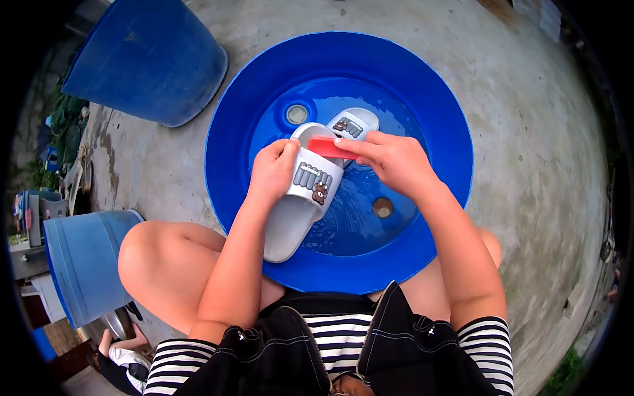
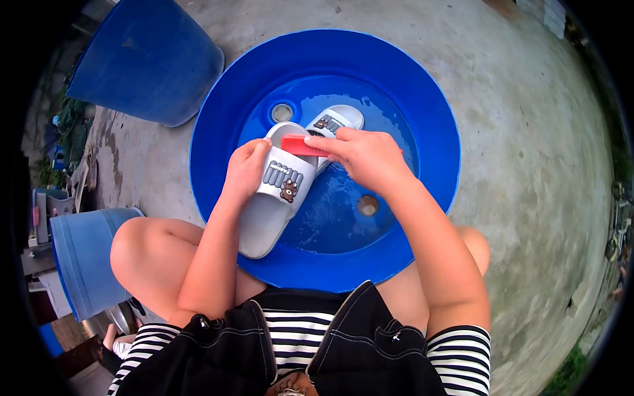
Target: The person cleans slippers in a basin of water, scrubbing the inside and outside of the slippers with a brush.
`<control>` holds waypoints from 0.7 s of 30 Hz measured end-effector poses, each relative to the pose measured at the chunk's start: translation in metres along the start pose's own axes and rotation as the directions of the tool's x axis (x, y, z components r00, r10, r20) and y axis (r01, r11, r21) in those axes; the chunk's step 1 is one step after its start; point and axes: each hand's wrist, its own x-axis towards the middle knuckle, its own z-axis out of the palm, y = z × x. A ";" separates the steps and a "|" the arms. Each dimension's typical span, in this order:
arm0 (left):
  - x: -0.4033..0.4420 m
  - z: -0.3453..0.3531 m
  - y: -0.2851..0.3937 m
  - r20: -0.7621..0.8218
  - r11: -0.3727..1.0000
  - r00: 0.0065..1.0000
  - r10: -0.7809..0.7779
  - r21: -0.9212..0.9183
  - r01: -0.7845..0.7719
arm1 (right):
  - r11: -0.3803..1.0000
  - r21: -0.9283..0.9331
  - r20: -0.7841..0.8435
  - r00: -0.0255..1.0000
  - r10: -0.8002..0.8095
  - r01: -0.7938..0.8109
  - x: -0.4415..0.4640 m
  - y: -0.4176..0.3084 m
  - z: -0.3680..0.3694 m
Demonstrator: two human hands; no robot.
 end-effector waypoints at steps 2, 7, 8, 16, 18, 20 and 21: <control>0.001 -0.002 0.002 0.023 0.999 1.000 -0.019 0.037 0.018 | 0.989 -0.111 -0.085 0.990 -0.111 0.102 0.006 -0.002 0.016; -0.006 0.001 0.002 0.067 0.997 0.997 -0.047 -0.053 0.051 | 0.995 0.059 -0.190 0.978 0.089 -0.079 0.003 -0.018 0.027; -0.006 0.003 0.004 0.050 0.987 0.995 -0.088 -0.129 0.094 | 0.995 0.061 -0.189 0.978 0.088 -0.077 0.003 -0.018 0.022; -0.001 0.004 0.004 0.000 0.997 0.998 -0.056 0.053 0.056 | 0.998 0.029 0.002 0.999 -0.050 0.050 0.004 -0.004 -0.010; -0.003 0.008 0.005 0.018 0.991 0.999 -0.041 0.126 0.039 | 0.999 -0.045 0.090 0.996 -0.020 0.024 0.002 -0.007 -0.009; -0.005 0.012 0.005 0.066 0.988 0.990 -0.125 -0.079 0.130 | 0.992 -0.125 -0.024 0.999 -0.023 0.019 0.004 -0.014 0.004; -0.006 0.014 0.003 0.066 0.989 0.990 -0.124 -0.078 0.129 | 0.988 -0.154 -0.117 0.993 -0.009 -0.009 0.002 -0.017 0.011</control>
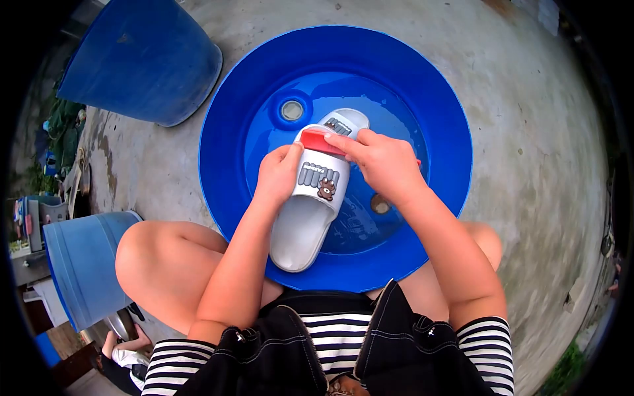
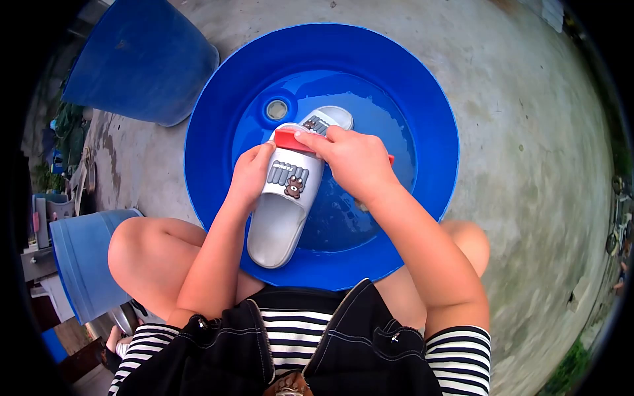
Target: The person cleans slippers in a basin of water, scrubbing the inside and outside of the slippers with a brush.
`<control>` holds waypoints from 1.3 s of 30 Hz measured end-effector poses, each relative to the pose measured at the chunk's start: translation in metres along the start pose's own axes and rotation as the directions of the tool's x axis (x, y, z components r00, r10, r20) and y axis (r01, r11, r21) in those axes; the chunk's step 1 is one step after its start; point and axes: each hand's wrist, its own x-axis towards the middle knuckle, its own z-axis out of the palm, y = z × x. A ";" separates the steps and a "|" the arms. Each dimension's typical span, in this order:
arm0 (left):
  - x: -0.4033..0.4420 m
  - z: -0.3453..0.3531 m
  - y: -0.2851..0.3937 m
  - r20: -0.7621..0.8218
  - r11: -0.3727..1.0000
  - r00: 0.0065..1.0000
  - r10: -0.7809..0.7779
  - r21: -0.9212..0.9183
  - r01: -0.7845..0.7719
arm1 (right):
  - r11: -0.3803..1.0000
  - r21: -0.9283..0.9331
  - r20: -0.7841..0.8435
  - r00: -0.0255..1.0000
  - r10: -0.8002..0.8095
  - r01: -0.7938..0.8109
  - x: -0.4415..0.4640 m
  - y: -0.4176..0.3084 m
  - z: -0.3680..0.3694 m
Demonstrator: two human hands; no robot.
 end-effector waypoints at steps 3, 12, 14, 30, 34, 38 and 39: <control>0.000 0.001 0.001 -0.082 0.998 0.995 0.058 -0.017 -0.060 | 0.998 -0.059 -0.122 0.992 0.006 -0.014 -0.007 -0.007 0.005; 0.002 -0.009 0.008 -0.035 0.994 0.998 0.054 0.100 -0.050 | 0.997 -0.072 0.006 0.999 0.037 -0.037 0.013 0.002 -0.019; -0.001 -0.007 0.004 -0.038 1.000 0.999 0.005 -0.006 -0.006 | 0.995 -0.090 -0.044 0.998 0.047 -0.051 0.003 -0.005 -0.011; 0.000 -0.009 0.008 0.018 0.999 1.000 -0.001 0.037 0.000 | 0.993 0.113 0.142 0.990 0.017 -0.033 0.001 0.010 -0.013; 0.003 -0.005 -0.003 0.003 0.999 1.000 0.030 0.025 -0.030 | 0.996 0.089 0.088 0.996 0.009 -0.017 0.003 0.001 -0.001; -0.002 -0.009 0.002 -0.081 0.996 0.993 0.086 0.040 -0.083 | 0.997 0.031 0.008 0.998 0.068 -0.069 -0.001 -0.005 -0.013; 0.000 -0.008 0.003 -0.093 0.995 0.991 0.093 0.055 -0.088 | 0.996 0.010 0.087 0.992 0.092 -0.094 -0.001 -0.001 -0.019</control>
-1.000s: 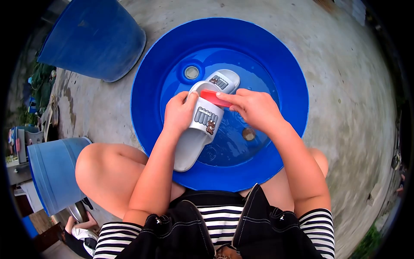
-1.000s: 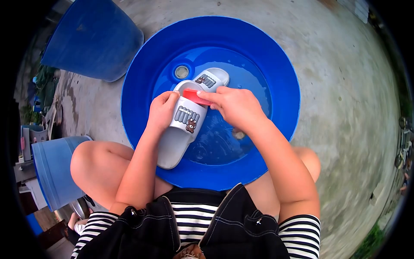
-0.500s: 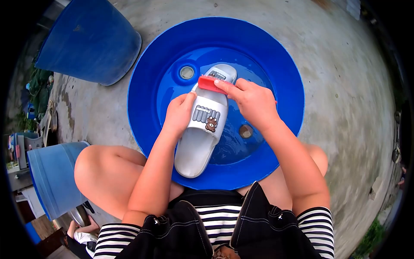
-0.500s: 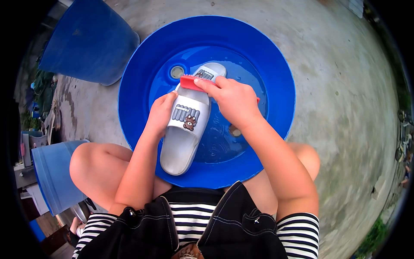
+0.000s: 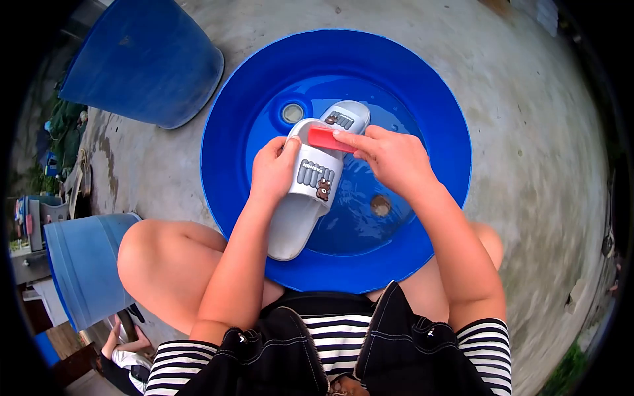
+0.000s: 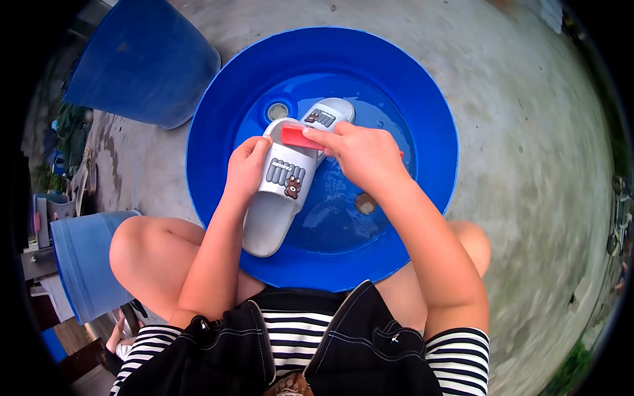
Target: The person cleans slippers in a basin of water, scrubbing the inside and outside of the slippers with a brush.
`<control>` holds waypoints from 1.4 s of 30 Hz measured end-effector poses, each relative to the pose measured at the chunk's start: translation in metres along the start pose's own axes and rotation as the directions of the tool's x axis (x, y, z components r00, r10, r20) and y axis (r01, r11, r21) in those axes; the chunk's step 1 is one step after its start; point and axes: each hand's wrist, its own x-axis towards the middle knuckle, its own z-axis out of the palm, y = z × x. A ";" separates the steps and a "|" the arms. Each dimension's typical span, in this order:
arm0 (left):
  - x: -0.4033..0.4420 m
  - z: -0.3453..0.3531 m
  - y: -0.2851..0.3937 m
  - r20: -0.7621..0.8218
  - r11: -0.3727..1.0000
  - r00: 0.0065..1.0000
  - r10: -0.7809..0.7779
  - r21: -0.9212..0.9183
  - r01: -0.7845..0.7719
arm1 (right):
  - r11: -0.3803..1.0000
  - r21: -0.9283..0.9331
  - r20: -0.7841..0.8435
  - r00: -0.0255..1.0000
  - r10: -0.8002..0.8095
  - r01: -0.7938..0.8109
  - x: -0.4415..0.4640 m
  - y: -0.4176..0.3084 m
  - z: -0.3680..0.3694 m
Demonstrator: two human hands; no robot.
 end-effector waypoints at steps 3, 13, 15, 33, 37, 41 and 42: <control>0.004 -0.001 -0.002 0.017 0.999 1.000 -0.009 0.041 0.008 | 0.997 0.024 0.078 0.994 -0.081 0.079 0.003 0.008 -0.003; -0.004 -0.004 0.015 0.011 1.000 1.000 -0.001 -0.007 0.001 | 0.999 -0.029 0.128 0.992 0.024 -0.020 0.003 0.002 -0.020; -0.001 -0.002 0.012 0.049 1.000 0.999 0.000 -0.002 0.000 | 0.999 0.016 0.139 0.989 -0.044 0.043 0.006 0.009 -0.020; 0.005 -0.002 -0.007 0.111 0.999 0.994 -0.002 -0.044 0.007 | 0.990 0.045 0.072 0.988 -0.138 0.135 0.012 -0.002 -0.003; -0.004 -0.002 0.002 -0.062 0.993 0.991 0.119 0.021 -0.117 | 0.999 0.036 0.048 0.999 -0.022 0.020 0.005 -0.001 -0.010; -0.001 -0.003 -0.001 -0.093 0.970 0.977 0.191 0.171 -0.173 | 0.991 0.089 0.056 0.993 -0.106 0.100 0.014 0.008 -0.010; 0.002 -0.004 -0.002 -0.087 0.970 0.979 0.186 0.173 -0.169 | 0.991 0.072 0.102 0.988 -0.116 0.109 0.018 0.007 -0.013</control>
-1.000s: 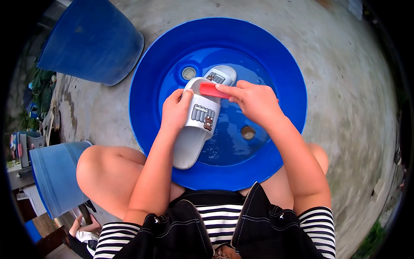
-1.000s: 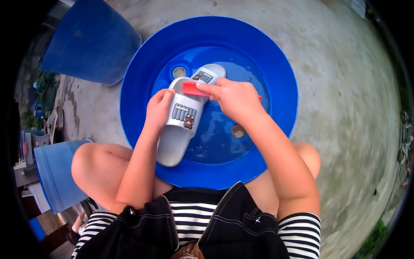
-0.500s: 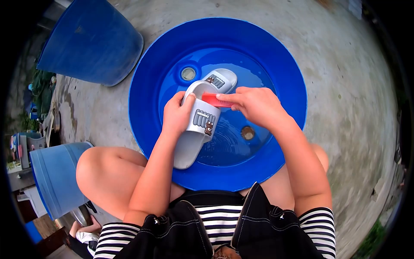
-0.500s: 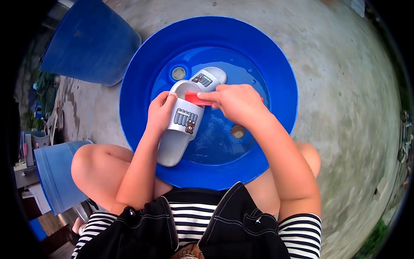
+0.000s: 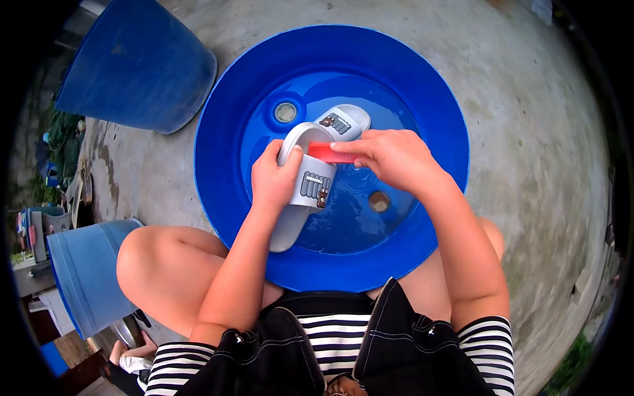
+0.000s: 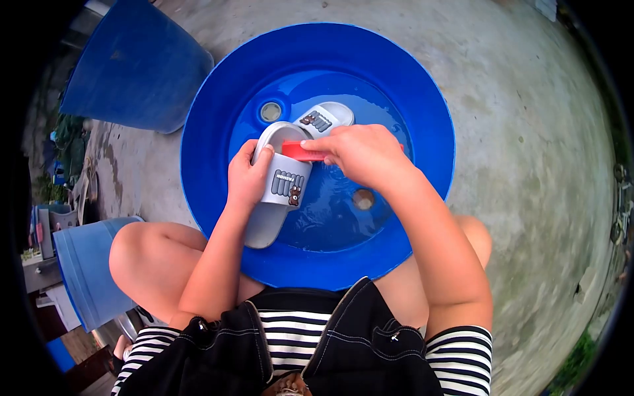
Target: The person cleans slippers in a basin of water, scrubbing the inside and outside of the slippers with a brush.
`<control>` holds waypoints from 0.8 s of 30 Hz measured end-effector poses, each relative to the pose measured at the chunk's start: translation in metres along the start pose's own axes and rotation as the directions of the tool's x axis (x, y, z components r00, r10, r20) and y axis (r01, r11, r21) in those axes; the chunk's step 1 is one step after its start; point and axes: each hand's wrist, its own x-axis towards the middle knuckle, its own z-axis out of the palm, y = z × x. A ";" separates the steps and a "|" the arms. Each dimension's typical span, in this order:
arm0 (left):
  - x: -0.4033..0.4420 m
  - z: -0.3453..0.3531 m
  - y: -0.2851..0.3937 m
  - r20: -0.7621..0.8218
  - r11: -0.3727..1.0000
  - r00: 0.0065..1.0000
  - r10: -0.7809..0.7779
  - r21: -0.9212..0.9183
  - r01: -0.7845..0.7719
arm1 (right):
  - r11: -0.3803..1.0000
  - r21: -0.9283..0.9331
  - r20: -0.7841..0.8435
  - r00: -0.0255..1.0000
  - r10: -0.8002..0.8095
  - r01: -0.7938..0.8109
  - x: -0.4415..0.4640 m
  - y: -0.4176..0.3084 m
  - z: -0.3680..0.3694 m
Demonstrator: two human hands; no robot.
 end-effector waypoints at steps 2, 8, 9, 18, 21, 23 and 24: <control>0.002 0.003 -0.004 0.043 0.998 0.998 -0.040 -0.051 0.042 | 1.000 -0.013 0.051 0.999 0.005 -0.005 0.003 -0.002 0.001; 0.002 0.007 -0.016 -0.005 0.985 0.999 -0.036 -0.167 0.034 | 0.998 -0.044 -0.023 0.998 0.053 -0.054 -0.004 -0.005 0.016; 0.001 0.005 -0.016 -0.015 0.988 1.000 -0.015 -0.157 0.013 | 0.997 -0.014 -0.015 0.997 0.074 -0.074 -0.010 0.000 0.014; -0.025 0.019 -0.009 0.007 0.789 0.974 -0.225 -0.585 0.187 | 0.630 0.732 0.073 0.949 0.306 -0.260 -0.044 0.012 0.009; -0.022 0.017 -0.009 0.017 0.736 0.977 -0.211 -0.655 0.170 | 0.668 0.699 0.077 0.955 0.285 -0.256 -0.044 0.003 0.011; -0.017 0.015 -0.009 -0.010 0.767 0.987 -0.162 -0.630 0.119 | 0.713 0.626 0.104 0.940 0.325 -0.316 -0.038 0.004 0.005; -0.016 0.012 -0.006 -0.035 0.793 0.993 -0.109 -0.605 0.066 | 0.715 0.623 0.106 0.940 0.324 -0.317 -0.035 0.000 -0.004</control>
